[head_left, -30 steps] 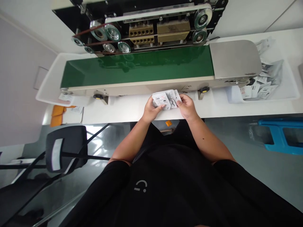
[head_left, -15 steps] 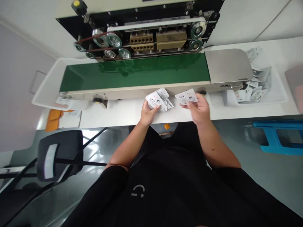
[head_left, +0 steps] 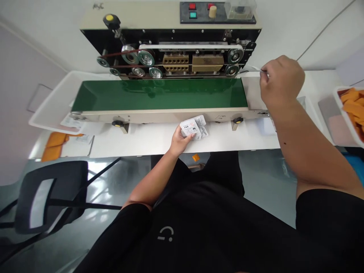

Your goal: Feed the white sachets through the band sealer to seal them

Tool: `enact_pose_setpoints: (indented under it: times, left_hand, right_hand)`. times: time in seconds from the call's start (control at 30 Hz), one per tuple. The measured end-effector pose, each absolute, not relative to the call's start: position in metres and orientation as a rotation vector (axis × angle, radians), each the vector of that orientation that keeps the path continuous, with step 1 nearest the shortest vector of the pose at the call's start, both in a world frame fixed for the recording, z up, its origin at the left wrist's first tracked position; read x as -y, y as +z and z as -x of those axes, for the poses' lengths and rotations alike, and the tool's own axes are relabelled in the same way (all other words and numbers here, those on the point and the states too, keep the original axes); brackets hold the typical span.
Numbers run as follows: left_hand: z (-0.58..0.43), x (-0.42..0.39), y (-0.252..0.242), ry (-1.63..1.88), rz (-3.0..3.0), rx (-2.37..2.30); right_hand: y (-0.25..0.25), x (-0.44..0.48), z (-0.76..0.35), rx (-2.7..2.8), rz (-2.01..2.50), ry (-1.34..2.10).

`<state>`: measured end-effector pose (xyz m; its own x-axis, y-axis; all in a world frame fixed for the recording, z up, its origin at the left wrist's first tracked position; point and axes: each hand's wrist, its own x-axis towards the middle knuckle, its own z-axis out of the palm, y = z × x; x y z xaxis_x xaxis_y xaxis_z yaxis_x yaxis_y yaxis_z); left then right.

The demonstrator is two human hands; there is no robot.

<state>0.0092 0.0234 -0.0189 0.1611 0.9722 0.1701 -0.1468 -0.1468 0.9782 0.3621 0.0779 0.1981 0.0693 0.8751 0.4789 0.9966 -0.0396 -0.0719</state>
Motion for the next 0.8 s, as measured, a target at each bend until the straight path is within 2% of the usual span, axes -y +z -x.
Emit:
enact_pose_setpoints:
  times: [0.1, 0.37, 0.5, 0.6, 0.7, 0.8]
  left_hand:
    - [-0.009, -0.023, -0.018, 1.270, -1.270, -0.893]
    - [-0.006, -0.022, -0.020, 1.254, -1.286, -0.895]
    - [-0.005, -0.021, -0.018, 1.226, -1.218, -0.905]
    - [-0.004, -0.021, -0.017, 1.212, -1.199, -0.876]
    - [-0.004, -0.020, -0.017, 1.180, -1.199, -0.834]
    - [-0.005, -0.019, -0.016, 1.107, -1.244, -0.813]
  right_hand:
    - [0.193, -0.092, -0.345, 1.958, 2.009, -0.460]
    - [0.190, -0.120, -0.292, 2.115, 1.954, -0.166]
    - [0.181, -0.088, -0.280, 1.959, 1.752, -0.084]
    - [0.153, -0.038, -0.264, 1.775, 1.498, -0.003]
    - [0.111, 0.003, -0.242, 1.594, 1.387, 0.281]
    - [0.074, 0.017, -0.223, 1.453, 1.397, 0.720]
